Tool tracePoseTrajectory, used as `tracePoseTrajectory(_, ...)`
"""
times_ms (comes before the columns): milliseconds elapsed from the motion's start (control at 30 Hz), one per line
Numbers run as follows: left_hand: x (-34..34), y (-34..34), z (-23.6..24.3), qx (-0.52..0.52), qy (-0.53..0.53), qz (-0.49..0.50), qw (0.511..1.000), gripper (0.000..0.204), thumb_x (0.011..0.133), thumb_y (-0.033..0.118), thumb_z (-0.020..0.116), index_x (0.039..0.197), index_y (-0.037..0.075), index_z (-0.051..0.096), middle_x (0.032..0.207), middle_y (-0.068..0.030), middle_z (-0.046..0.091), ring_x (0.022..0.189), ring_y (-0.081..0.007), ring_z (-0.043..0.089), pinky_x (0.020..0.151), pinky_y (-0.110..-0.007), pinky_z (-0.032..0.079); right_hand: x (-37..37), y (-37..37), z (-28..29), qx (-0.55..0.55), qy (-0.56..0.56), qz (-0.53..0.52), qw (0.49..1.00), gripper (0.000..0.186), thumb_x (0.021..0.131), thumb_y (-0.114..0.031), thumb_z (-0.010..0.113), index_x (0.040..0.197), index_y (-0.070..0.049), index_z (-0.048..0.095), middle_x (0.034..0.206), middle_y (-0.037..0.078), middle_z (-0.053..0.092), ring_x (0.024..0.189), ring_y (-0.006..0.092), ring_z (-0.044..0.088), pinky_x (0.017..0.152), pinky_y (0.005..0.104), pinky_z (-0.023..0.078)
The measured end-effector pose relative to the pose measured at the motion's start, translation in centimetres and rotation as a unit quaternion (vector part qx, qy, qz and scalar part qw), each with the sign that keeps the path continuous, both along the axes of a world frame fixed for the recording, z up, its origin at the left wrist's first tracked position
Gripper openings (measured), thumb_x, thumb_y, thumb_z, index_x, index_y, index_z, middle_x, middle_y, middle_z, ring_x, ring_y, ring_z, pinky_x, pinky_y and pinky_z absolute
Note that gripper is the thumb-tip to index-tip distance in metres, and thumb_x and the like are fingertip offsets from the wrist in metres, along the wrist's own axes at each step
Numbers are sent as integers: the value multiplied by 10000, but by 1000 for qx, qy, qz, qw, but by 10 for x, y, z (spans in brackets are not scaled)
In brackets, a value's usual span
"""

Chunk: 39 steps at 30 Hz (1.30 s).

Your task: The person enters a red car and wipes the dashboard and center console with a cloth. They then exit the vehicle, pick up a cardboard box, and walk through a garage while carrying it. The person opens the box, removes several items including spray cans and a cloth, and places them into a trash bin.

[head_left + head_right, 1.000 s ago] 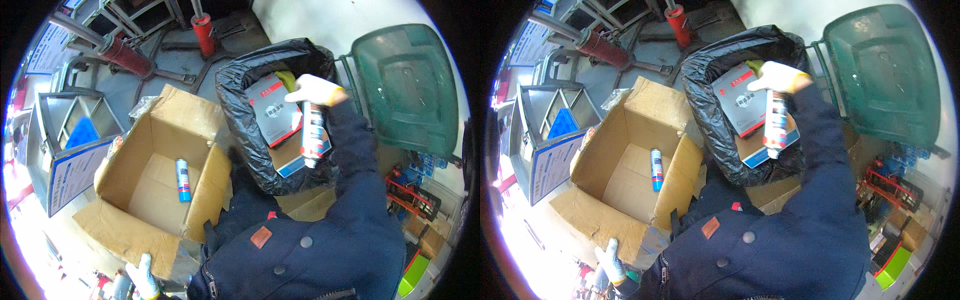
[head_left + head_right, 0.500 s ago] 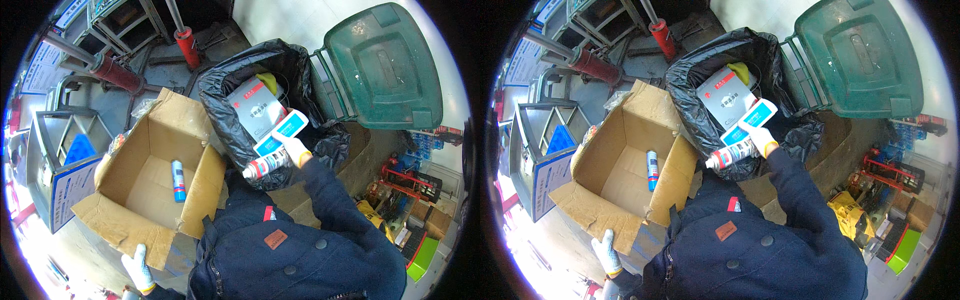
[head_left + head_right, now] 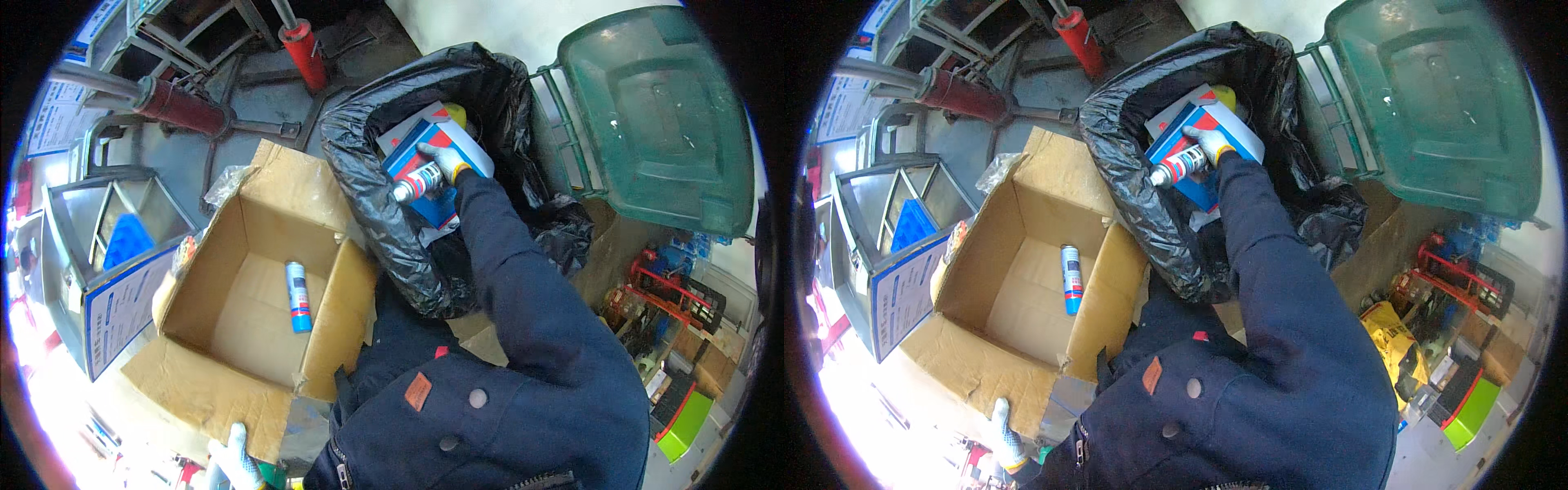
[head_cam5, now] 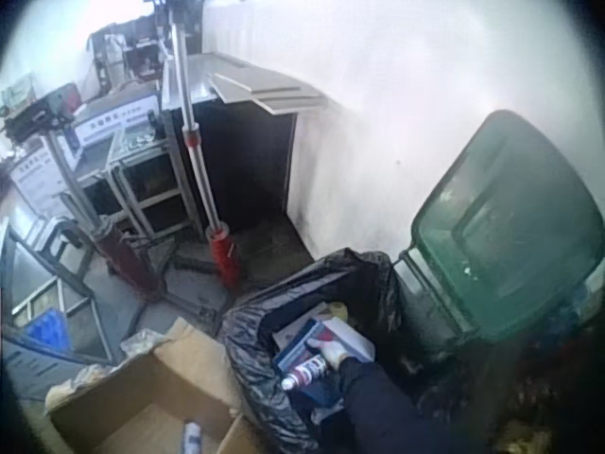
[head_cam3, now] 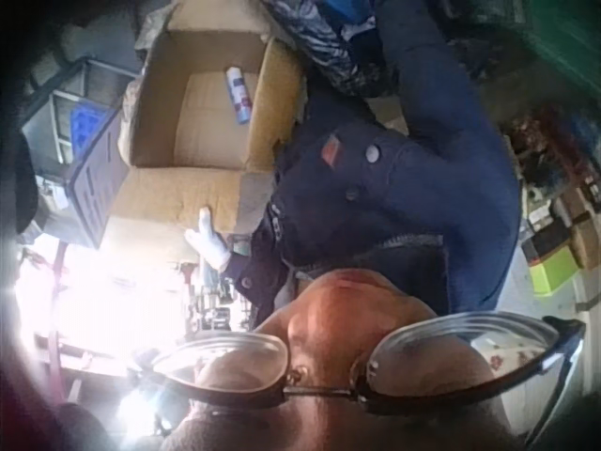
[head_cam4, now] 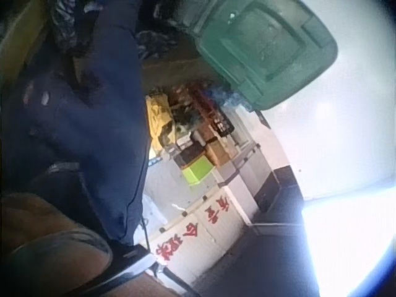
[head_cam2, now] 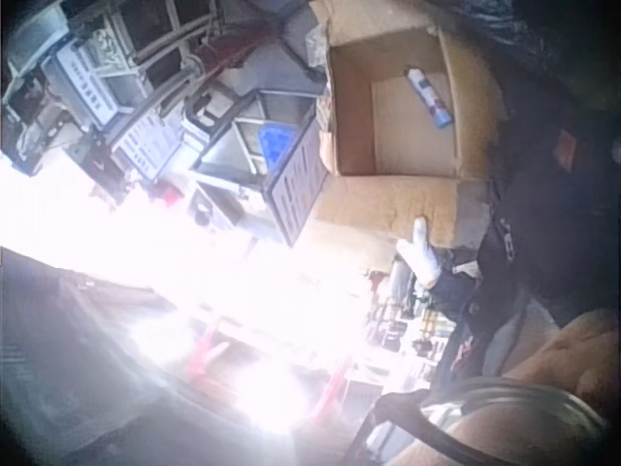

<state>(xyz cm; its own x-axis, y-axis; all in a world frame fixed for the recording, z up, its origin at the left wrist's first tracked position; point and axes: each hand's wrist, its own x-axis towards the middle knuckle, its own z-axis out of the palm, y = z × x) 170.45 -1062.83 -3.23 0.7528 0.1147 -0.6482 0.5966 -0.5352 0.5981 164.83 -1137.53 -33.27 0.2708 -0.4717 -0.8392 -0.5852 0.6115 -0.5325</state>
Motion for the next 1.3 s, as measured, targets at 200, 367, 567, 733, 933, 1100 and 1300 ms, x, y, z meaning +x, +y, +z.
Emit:
tracePoseTrajectory(200, 26, -30, -53, -76, 35, 115, 990, 975, 908, 127, 834, 1697, -35, 284, 1619, -228, 478, 1426, -366, 503, 1242, -496, 393, -2, -46, -140, -97, 75, 39, 992, 368, 979, -316, 821, 1143, 14, 819, 1087, 119, 814, 850, 219, 759, 789, 382, 606)
tracePoseTrajectory(367, 24, 3, -101, 119, -25, 143, 982, 1069, 850, 159, 858, 1726, 4, 263, 1639, -217, 480, 1436, -384, 514, 1242, -501, 393, -5, -55, -278, -104, 32, 118, 987, 452, 963, -388, 801, 1218, -15, 819, 1102, 148, 812, 895, 251, 761, 864, 416, 603)
tracePoseTrajectory(567, -14, 19, -102, 107, 40, 100, 988, 1050, 829, 159, 859, 1710, -9, 313, 1627, -225, 494, 1444, -371, 510, 1260, -488, 375, -27, -50, -234, 74, -33, -14, 997, 267, 949, -336, 858, 1007, -86, 787, 930, 89, 804, 782, 240, 772, 769, 393, 644)
tracePoseTrajectory(733, -25, 11, -44, 168, -31, -18, 985, 970, 876, 261, 873, 1661, -49, 396, 1587, -251, 528, 1421, -351, 514, 1237, -463, 378, -41, -18, -5, 139, -9, -37, 990, 249, 950, -283, 872, 1060, -98, 747, 864, 73, 765, 703, 231, 726, 725, 367, 634)
tracePoseTrajectory(933, -36, 50, 10, 83, -44, -15, 995, 409, 936, 290, 871, 1000, -50, 654, 1078, -208, 661, 997, -307, 584, 907, -471, 490, -73, 121, 247, 2, -148, 162, 976, 316, 1030, -352, 742, 964, -43, 745, 819, 81, 733, 676, 189, 719, 621, 354, 617)
tracePoseTrajectory(1100, -50, 128, 54, -9, -41, -6, 999, 386, 932, 210, 842, 1189, -54, 728, 1097, -142, 767, 967, -238, 696, 890, -398, 552, -67, 316, 311, 34, -128, 327, 936, 398, 1008, -348, 750, 1048, 48, 765, 817, 110, 758, 726, 200, 751, 716, 339, 626)
tracePoseTrajectory(1300, -79, 178, 82, -32, -19, -25, 999, 428, 898, 124, 824, 1277, -47, 721, 1150, -124, 794, 970, -213, 744, 894, -372, 590, -19, 498, 319, 174, -58, 522, 833, 394, 1008, -348, 784, 1102, 35, 792, 917, 102, 782, 813, 163, 740, 764, 302, 596)
